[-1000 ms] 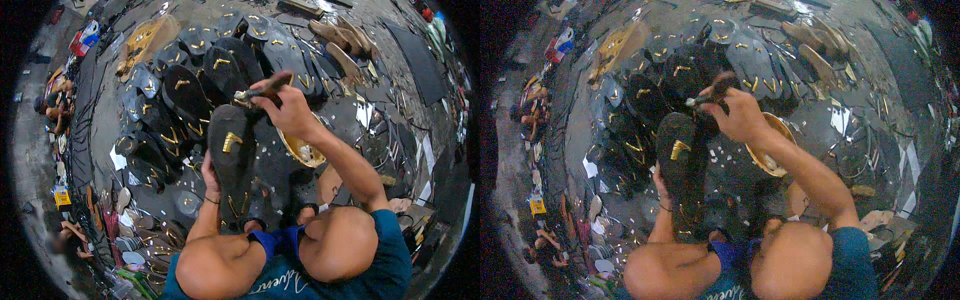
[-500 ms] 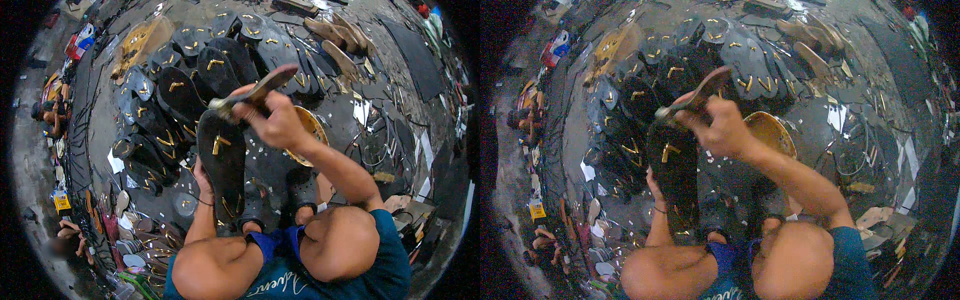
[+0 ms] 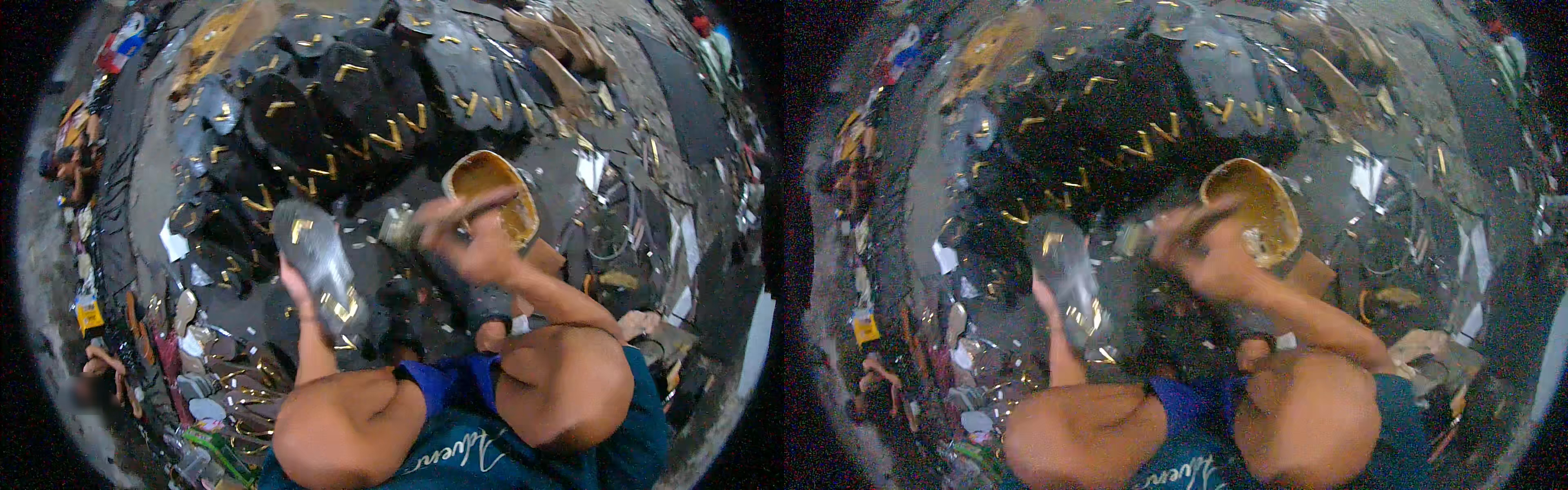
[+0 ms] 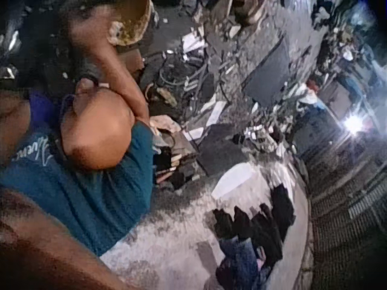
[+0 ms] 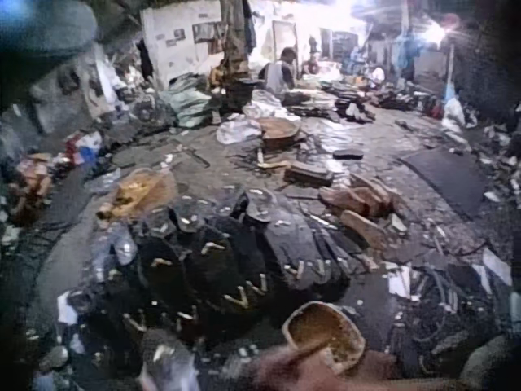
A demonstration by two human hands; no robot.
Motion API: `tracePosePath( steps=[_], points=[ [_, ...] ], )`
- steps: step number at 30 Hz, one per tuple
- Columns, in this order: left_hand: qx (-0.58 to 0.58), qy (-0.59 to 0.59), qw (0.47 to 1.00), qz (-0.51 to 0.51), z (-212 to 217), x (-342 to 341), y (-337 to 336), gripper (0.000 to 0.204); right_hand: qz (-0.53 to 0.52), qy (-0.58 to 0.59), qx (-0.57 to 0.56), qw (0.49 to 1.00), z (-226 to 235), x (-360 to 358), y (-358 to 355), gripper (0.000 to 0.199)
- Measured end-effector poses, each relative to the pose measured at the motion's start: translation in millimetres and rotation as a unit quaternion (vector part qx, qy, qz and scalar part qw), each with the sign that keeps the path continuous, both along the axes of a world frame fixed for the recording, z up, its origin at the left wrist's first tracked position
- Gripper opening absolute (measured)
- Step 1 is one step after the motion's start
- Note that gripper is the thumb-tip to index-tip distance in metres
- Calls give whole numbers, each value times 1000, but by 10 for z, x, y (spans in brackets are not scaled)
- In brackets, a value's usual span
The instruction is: The person sits on the floor and repeatedly picks up black flip-flops with gold straps. Using a brush and a container of white paint, they apply the paint to the soles of the flip-flops one at a time, then place them back on the pile.
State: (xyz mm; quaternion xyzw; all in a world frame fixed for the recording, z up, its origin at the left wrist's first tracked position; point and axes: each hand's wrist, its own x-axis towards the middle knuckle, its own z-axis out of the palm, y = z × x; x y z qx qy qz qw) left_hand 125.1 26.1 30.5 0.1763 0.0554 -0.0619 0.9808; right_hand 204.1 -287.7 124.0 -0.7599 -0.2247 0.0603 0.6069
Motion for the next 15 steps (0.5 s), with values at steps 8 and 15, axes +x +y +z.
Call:
tracePosePath(
  steps=[8, 15],
  points=[
    [114, 395, 912, -3, 30, -1229, -380, 50, -284, -83, -187, 937, -196, 293, -775, 24],
    [121, 370, 921, -18, 151, -987, -429, 46, 95, 237, -495, 831, 123, -103, -1545, 27]
  ],
)
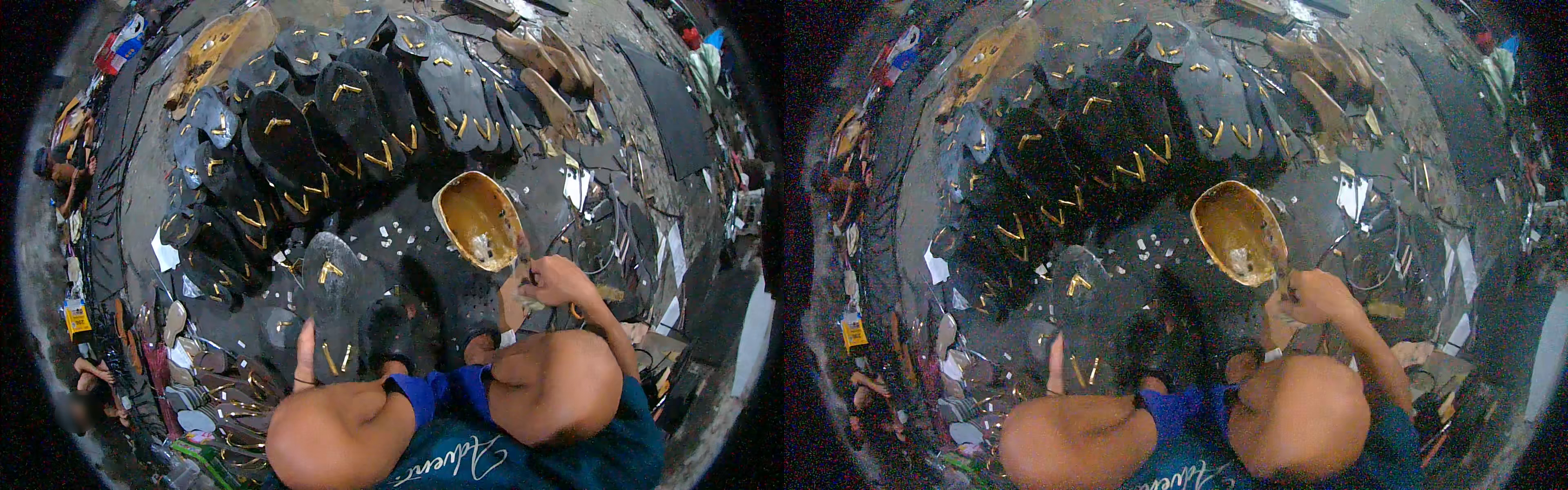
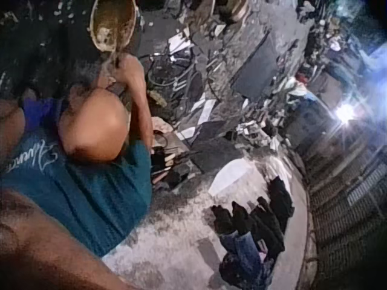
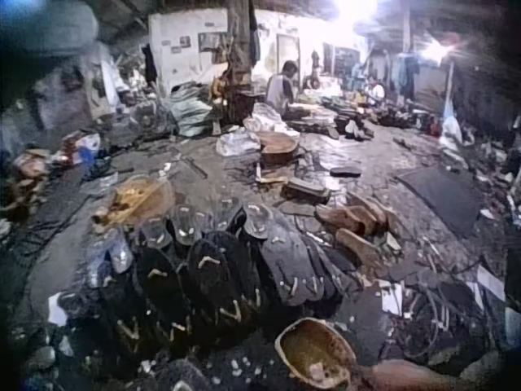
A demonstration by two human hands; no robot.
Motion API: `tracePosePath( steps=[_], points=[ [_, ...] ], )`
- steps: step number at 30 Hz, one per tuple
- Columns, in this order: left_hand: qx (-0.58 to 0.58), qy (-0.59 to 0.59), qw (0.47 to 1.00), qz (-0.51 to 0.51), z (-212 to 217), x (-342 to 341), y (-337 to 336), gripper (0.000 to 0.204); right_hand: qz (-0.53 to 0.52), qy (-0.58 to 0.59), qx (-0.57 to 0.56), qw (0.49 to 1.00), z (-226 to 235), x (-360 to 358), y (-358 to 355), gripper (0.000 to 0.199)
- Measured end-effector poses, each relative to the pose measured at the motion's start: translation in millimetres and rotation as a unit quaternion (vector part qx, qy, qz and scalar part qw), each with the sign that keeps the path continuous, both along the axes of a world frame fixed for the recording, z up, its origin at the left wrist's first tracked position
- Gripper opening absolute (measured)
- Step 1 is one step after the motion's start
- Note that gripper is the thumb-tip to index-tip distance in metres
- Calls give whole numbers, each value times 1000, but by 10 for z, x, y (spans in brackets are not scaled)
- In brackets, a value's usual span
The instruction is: The person sits on the floor and repeatedly picks up black flip-flops with gold straps. Using a brush and a container of white paint, they apply the paint to the soles of the flip-flops one at a time, then place them back on the pile.
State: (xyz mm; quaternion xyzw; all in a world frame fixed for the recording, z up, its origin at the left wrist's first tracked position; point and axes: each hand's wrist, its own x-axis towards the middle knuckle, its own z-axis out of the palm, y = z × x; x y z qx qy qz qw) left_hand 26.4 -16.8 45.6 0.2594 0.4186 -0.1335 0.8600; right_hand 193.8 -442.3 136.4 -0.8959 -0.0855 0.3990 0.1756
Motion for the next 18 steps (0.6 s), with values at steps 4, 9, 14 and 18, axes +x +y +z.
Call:
tracePosePath(
  steps=[4, 9, 14, 18],
  points=[
    [-23, -113, 993, -2, 68, 794, -9, 44, -298, 36, 436, 849, 235, 230, 401, 26],
    [166, -231, 958, -33, 646, 1759, -371, 41, -379, 162, 609, 678, 454, 559, 1167, 28],
    [11, -322, 947, 18, 795, 1855, -698, 38, 12, -189, 574, 796, 329, 449, 1925, 21],
    [-150, -321, 934, 51, 527, 1746, -611, 40, 59, -366, 549, 749, 235, 740, 2080, 35]
  ],
)
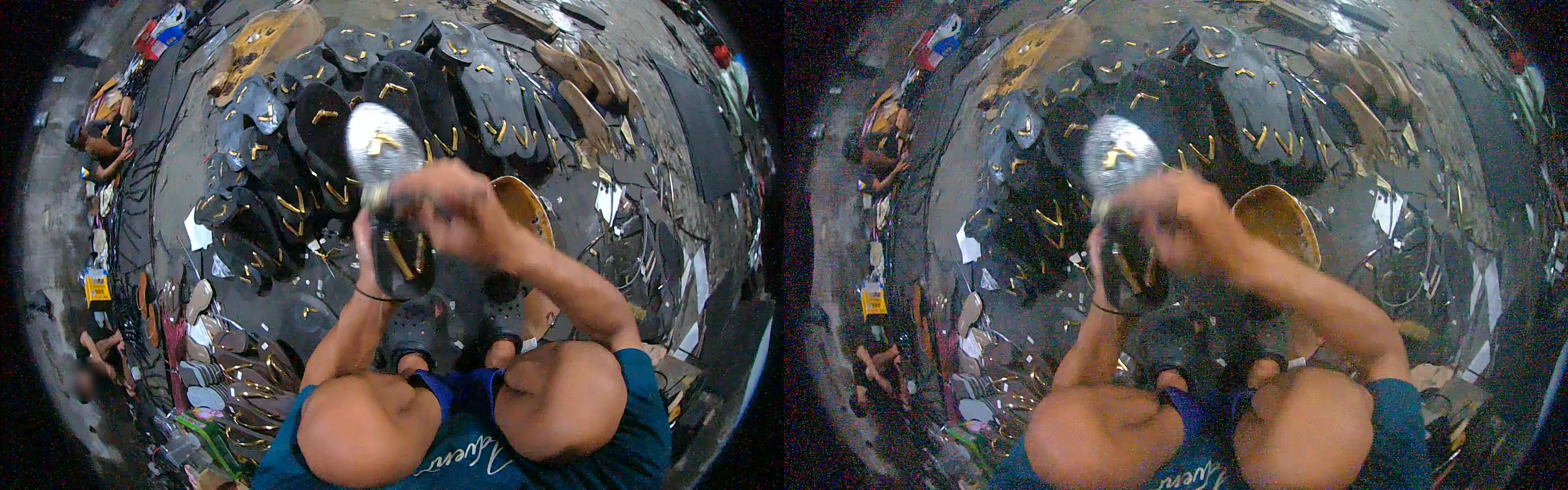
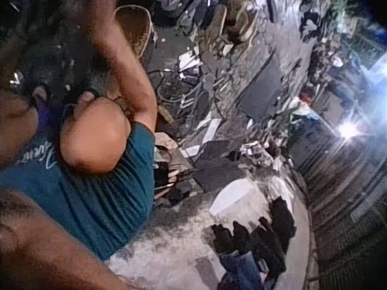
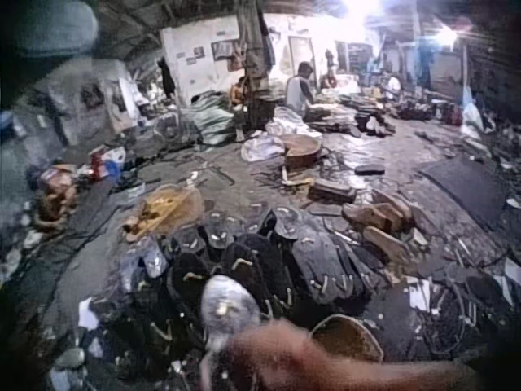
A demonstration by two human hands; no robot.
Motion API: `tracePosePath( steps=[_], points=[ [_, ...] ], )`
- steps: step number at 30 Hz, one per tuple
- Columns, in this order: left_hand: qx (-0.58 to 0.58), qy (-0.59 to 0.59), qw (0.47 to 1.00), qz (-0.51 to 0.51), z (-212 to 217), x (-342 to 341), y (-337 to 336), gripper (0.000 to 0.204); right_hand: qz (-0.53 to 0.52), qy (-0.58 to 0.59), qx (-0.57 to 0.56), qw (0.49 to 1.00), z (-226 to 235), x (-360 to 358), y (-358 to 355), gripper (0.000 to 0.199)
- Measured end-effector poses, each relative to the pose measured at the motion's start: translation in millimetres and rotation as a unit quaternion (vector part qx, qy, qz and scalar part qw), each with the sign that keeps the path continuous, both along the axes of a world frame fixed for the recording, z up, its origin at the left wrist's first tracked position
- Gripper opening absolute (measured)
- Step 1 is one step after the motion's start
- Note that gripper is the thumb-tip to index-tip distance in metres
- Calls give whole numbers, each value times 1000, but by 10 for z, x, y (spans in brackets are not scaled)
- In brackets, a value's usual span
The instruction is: The person sits on the floor and repeatedly picks up black flip-flops with gold straps. Using a brush and a container of white paint, they apply the paint to the soles of the flip-flops one at a time, then place them back on the pile.
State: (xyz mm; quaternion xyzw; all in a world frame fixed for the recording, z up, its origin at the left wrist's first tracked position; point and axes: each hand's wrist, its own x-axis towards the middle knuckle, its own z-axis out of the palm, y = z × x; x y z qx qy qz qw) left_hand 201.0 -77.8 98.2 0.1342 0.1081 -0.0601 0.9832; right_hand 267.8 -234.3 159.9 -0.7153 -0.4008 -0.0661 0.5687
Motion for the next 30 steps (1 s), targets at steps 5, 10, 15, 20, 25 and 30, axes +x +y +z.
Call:
tracePosePath(
  steps=[5, 10, 15, 20, 25, 30],
  points=[
    [141, 89, 983, 77, 29, 122, 425, 40, 140, -95, -43, 985, 103, -582, -233, 40],
    [152, 14, 983, 99, 326, 88, 150, 42, -54, 0, 97, 994, 39, -347, -17, 35],
    [16, -13, 996, 90, 237, 59, 414, 45, 226, 194, 100, 949, 59, -705, -140, 45],
    [160, 68, 983, 55, 219, 164, 198, 40, 103, -143, -71, 982, 361, -721, -120, 29],
    [-58, 26, 993, -98, 57, 85, 127, 42, 21, -239, -69, 968, 238, -235, 2, 34],
    [100, -29, 993, -46, 478, 201, 163, 42, 144, -258, -85, 952, 370, -814, -94, 31]
  ],
)
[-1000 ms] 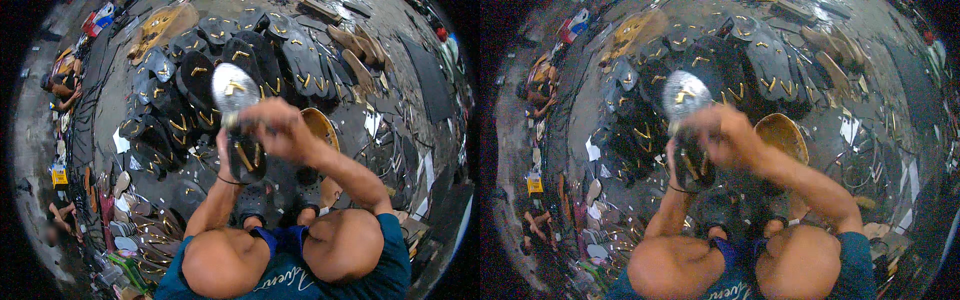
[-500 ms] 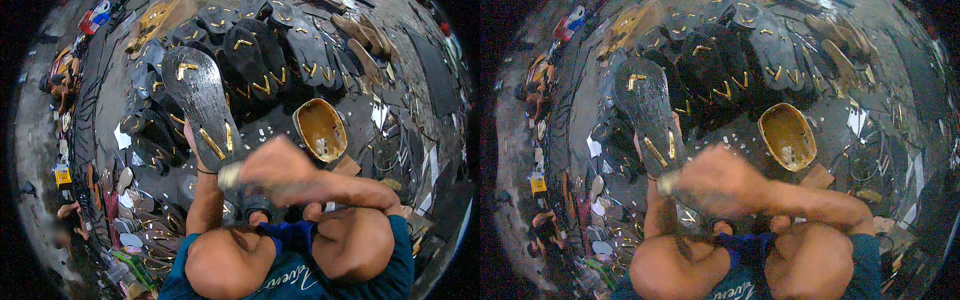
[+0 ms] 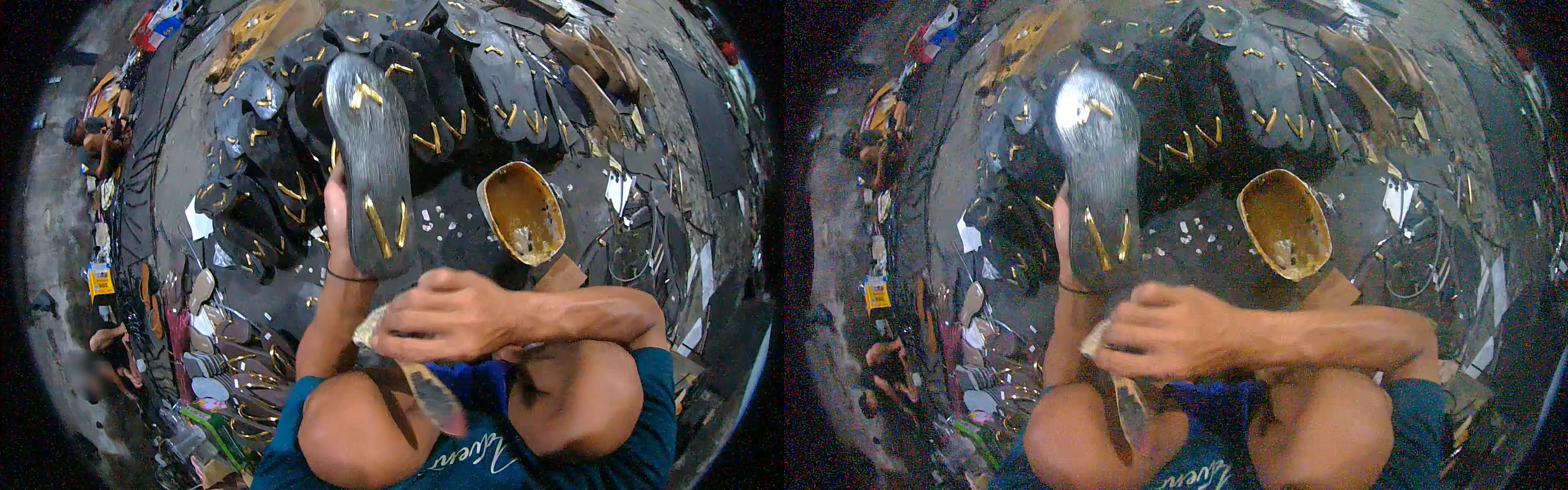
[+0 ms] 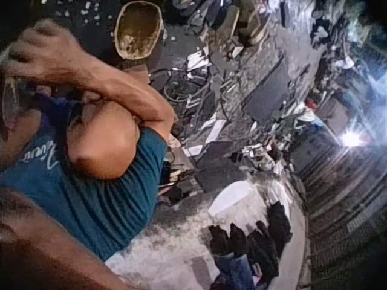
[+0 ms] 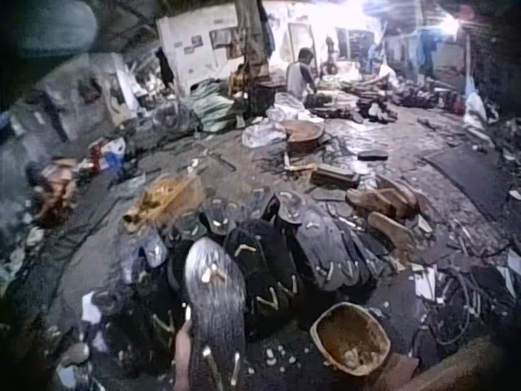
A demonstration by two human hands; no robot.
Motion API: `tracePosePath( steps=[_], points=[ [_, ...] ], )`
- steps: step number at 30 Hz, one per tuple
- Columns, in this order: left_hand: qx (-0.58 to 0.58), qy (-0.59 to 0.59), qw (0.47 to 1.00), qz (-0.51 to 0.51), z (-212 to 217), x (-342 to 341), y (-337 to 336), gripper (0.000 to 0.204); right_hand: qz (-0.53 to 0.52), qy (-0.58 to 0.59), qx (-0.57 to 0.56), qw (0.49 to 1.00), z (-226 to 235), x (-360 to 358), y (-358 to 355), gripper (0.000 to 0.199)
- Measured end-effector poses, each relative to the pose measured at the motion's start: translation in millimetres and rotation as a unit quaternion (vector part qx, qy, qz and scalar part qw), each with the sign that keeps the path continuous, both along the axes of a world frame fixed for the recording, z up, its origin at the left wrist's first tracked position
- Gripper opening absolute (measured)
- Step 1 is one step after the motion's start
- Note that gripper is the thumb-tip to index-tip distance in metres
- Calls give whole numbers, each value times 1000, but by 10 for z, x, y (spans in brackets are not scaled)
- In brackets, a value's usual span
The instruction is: The person sits on the floor and repeatedly picks up black flip-flops with gold straps. Using a brush and a container of white paint, they apply the paint to the soles of the flip-flops one at a time, then place them back on the pile.
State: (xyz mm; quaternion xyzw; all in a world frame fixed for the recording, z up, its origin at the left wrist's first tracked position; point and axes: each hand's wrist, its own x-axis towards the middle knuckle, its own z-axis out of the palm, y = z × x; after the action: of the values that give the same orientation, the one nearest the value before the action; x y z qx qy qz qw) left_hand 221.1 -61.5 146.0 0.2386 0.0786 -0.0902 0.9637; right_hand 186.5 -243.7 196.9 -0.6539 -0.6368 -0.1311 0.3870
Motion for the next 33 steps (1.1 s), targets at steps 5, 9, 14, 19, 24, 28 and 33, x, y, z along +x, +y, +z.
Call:
tracePosePath(
  steps=[5, 9, 14, 19, 24, 28, 33],
  points=[
    [104, -8, 993, 62, 161, -256, -206, 50, -78, 178, 84, 977, -220, 512, 123, 38],
    [10, 28, 995, 91, -73, -22, 161, 44, -14, 59, 9, 998, -166, 105, -103, 36],
    [-45, -8, 993, 107, -207, -29, 172, 41, -170, 237, 160, 943, -326, 588, 68, 19],
    [-31, -46, 985, 163, -350, -92, 438, 44, 37, 274, 69, 959, -314, 70, 143, 47],
    [-113, -18, 983, 143, -265, -53, 435, 41, 9, 259, -40, 965, -371, 223, 118, 46],
    [47, 85, 965, 242, -123, -771, 832, 37, -87, 337, -171, 922, -344, -66, -35, 36],
    [198, 249, 899, 301, -446, -1743, 1142, 33, -256, 370, -157, 879, -825, 50, -429, 22]
  ],
)
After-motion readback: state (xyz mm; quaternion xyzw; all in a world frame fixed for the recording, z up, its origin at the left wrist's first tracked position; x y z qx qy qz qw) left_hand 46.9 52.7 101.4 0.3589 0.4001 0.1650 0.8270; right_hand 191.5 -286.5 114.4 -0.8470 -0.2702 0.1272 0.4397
